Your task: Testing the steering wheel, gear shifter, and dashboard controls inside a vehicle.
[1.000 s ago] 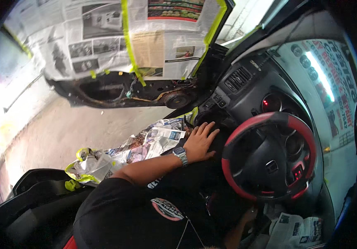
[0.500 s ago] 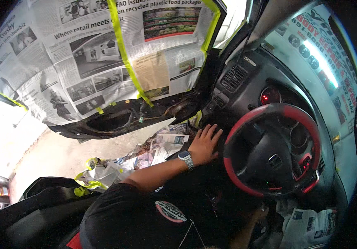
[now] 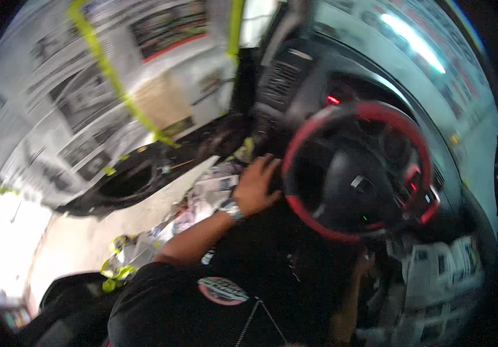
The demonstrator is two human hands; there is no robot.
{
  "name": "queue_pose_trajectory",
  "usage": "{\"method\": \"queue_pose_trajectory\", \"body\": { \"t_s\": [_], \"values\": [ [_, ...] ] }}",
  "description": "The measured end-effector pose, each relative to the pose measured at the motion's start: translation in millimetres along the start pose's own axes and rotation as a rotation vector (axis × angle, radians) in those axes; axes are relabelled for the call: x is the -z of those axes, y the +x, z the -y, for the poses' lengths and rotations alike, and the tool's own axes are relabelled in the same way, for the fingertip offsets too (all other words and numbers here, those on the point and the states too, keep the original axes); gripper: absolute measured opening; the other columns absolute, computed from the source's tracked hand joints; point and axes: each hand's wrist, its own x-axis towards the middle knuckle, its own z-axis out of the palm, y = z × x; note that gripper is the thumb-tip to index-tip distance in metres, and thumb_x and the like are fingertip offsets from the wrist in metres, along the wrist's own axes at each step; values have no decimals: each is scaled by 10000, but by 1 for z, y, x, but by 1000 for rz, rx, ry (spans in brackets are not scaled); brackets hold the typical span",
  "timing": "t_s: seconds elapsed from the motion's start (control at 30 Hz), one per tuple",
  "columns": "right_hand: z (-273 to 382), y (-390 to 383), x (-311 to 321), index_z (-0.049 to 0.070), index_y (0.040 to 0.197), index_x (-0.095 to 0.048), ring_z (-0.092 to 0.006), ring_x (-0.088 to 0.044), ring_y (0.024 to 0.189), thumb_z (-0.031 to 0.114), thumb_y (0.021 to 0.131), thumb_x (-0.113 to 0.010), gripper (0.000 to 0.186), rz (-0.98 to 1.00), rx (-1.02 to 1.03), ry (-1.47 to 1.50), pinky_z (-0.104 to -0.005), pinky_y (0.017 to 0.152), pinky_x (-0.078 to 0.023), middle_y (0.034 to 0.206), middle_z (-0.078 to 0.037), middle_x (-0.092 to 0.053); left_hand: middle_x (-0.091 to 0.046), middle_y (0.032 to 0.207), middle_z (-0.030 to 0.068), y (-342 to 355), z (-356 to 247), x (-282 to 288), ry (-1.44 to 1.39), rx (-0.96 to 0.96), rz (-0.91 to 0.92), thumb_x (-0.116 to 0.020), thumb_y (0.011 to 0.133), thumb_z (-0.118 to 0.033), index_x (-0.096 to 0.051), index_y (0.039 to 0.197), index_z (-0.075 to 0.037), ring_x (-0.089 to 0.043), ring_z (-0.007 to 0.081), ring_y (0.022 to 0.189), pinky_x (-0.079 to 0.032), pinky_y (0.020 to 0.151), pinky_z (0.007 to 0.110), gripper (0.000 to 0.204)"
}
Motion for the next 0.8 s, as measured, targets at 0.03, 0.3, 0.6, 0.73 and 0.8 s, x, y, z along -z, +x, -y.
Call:
{"method": "queue_pose_trajectory", "body": {
  "t_s": [0.03,0.3,0.6,0.73,0.8],
  "values": [
    [10,-3,3,-85,1318,-607,-343,-679,987,303,1039,-592,478,8,-22,63,-409,904,-542,1195,-247,-691,-376,1582,230,2,1,0,33,-24,12,-812,805,-296,-386,1553,-97,-379,433,1450,-339,1200,519,883],
    [69,-34,40,-9,1151,-700,-417,-700,984,422,978,-640,469,-87,196,-28,-509,849,-551,1012,-272,-711,-635,1260,179,12,-7,14,-495,232,-302,-461,1082,-249,-589,1317,-5,-607,311,1183,-453,1028,401,362],
    [112,-47,59,54,1022,-701,-473,-677,861,407,996,-598,368,151,340,-491,-538,753,-546,885,-225,-703,-654,1210,141,153,-81,115,-284,-413,-445,-659,1001,-227,-624,1272,-18,-627,268,1103,-474,997,387,344],
    [98,-32,75,50,1025,-736,-481,-696,953,390,915,-659,366,-41,248,-535,-575,842,-556,1012,-260,-730,-706,965,140,197,-94,121,-164,-369,-204,-515,1089,-391,-673,1222,-4,-656,245,877,-505,818,370,439],
    [86,-24,83,40,1048,-739,-469,-703,952,386,908,-664,380,149,127,-317,-563,852,-562,1013,-262,-732,-606,798,48,197,-95,116,-255,-355,-189,-509,1098,-399,-661,1132,0,-533,123,712,-445,652,308,429]
  ]
}}
